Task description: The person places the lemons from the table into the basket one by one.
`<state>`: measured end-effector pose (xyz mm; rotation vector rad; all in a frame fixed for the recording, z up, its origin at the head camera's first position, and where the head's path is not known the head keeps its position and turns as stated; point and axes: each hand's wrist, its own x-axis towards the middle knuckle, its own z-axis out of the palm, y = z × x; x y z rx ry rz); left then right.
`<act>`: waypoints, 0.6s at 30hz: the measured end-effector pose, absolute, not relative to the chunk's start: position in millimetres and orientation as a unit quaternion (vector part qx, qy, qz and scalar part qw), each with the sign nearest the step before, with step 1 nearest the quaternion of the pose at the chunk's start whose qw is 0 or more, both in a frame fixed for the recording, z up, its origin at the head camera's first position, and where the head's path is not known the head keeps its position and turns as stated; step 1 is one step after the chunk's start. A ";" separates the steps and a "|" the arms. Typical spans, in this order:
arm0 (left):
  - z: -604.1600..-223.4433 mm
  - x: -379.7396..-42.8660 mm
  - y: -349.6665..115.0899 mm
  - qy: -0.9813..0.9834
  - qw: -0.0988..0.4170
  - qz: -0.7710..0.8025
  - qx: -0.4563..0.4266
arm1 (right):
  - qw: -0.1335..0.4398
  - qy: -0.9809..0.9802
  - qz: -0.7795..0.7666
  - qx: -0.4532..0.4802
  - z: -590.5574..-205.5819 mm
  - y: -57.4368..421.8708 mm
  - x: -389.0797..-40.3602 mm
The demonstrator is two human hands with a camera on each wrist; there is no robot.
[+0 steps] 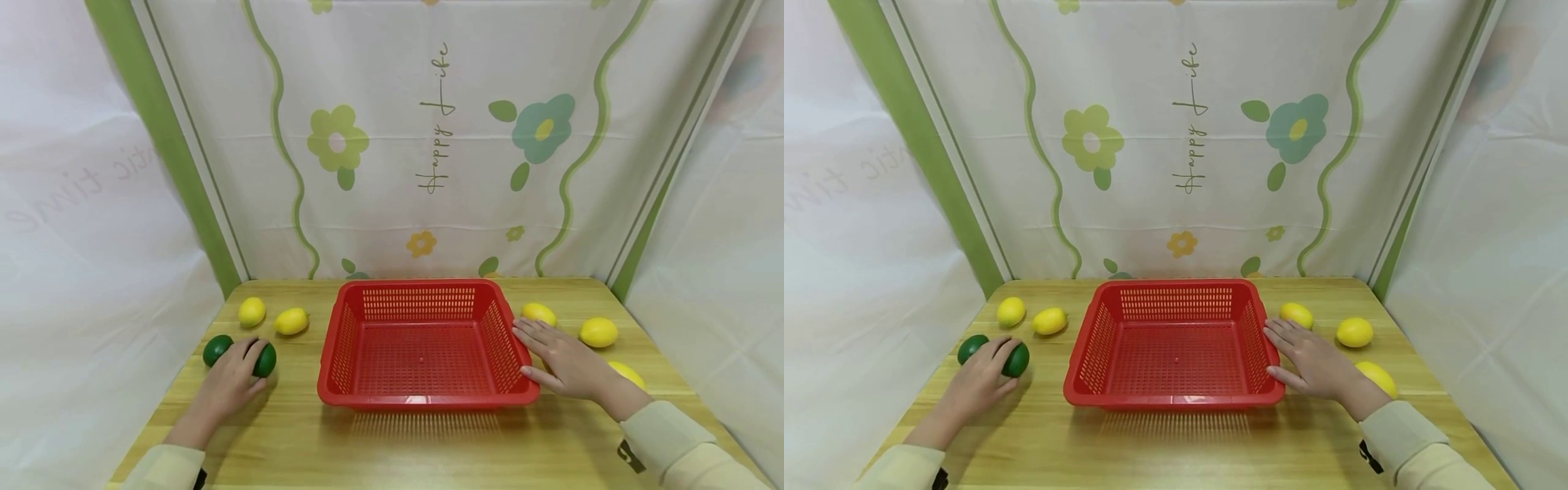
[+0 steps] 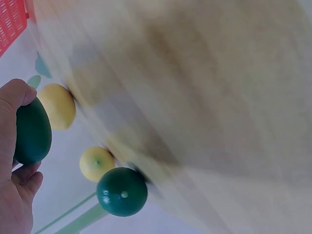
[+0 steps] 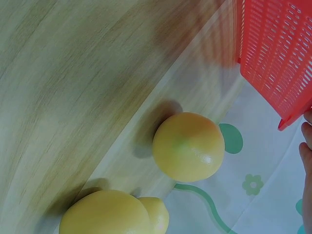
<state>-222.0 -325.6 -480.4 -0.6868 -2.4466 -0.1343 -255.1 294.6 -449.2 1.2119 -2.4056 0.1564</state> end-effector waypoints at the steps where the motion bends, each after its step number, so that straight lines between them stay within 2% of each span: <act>1: -479.2 -223.2 -325.4 -0.917 0.299 -0.045 -0.262 | 0.220 -0.870 0.056 0.438 -449.4 294.6 -255.2; 18: -458.9 -242.7 -320.2 -0.872 0.366 0.002 -0.326 | 0.224 -0.866 0.057 0.442 -448.9 294.1 -255.0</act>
